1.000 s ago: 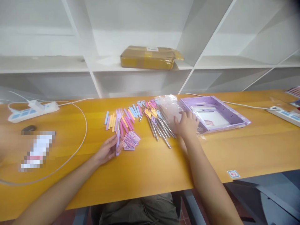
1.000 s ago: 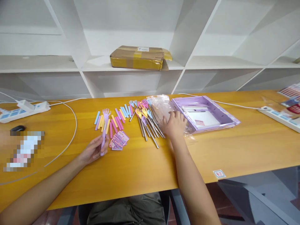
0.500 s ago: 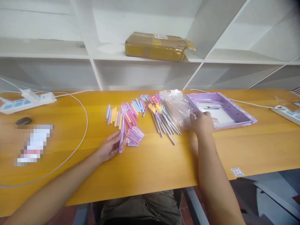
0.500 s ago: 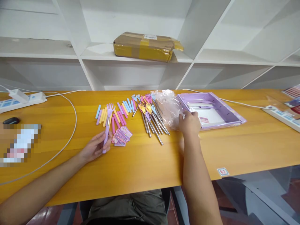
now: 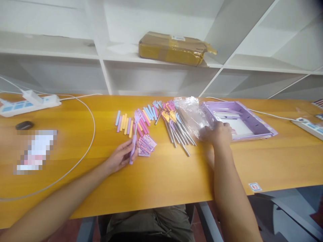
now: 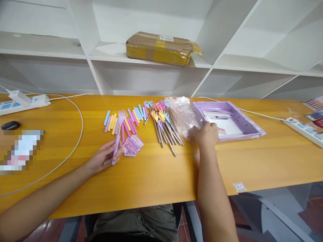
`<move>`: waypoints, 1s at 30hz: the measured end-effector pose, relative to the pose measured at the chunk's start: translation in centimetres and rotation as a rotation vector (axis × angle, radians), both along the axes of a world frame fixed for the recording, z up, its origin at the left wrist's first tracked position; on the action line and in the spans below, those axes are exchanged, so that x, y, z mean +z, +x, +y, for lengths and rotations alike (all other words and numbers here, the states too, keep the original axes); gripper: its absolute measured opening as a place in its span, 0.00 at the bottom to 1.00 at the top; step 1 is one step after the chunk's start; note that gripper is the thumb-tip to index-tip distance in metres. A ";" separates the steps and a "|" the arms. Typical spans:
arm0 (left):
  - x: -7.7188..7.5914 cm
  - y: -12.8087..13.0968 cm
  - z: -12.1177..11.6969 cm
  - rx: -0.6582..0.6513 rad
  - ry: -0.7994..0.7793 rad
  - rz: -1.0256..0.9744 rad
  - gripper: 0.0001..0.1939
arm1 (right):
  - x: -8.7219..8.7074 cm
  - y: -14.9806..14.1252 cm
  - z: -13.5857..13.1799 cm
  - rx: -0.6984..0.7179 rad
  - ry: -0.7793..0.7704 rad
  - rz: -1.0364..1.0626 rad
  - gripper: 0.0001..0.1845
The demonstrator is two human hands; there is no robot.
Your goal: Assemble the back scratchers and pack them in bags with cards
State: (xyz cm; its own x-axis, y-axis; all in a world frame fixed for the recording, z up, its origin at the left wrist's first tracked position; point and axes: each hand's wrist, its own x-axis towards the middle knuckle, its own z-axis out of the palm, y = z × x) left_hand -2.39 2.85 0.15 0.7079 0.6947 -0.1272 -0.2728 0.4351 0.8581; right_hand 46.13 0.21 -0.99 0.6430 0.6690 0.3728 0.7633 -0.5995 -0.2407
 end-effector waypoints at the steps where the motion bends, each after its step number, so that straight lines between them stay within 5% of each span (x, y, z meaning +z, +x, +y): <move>1: 0.0 0.0 0.0 -0.004 0.006 0.009 0.17 | 0.4 -0.2 0.0 -0.006 0.044 0.028 0.23; 6: 0.1 0.1 -0.3 -0.015 0.066 0.042 0.22 | 2.3 -1.6 -0.2 0.038 0.329 0.115 0.13; 10: 0.2 0.2 -0.5 -0.027 0.090 0.051 0.33 | 3.2 -3.6 0.0 0.103 0.551 0.199 0.15; 15: -0.5 0.3 -0.4 -0.079 0.099 -0.004 0.42 | 4.1 -8.5 0.4 0.423 1.000 0.671 0.20; 18: -1.2 0.4 -0.5 -0.143 0.173 0.026 0.32 | 3.8 -13.4 -0.7 0.673 0.898 1.039 0.20; 23: -1.0 0.3 -2.0 -0.195 0.400 0.225 0.25 | 1.5 -22.7 -4.9 1.147 0.343 1.332 0.15; 25: -0.7 0.3 -2.7 -0.208 0.488 0.264 0.29 | 0.6 -25.2 -6.0 1.271 0.226 1.274 0.14; 27: -0.4 0.4 -3.1 -0.214 0.545 0.285 0.33 | 0.2 -26.5 -6.3 1.324 0.256 1.091 0.16; 30: -0.1 0.8 -3.2 -0.190 0.536 0.292 0.27 | 0.1 -26.5 -5.8 1.346 0.339 0.819 0.21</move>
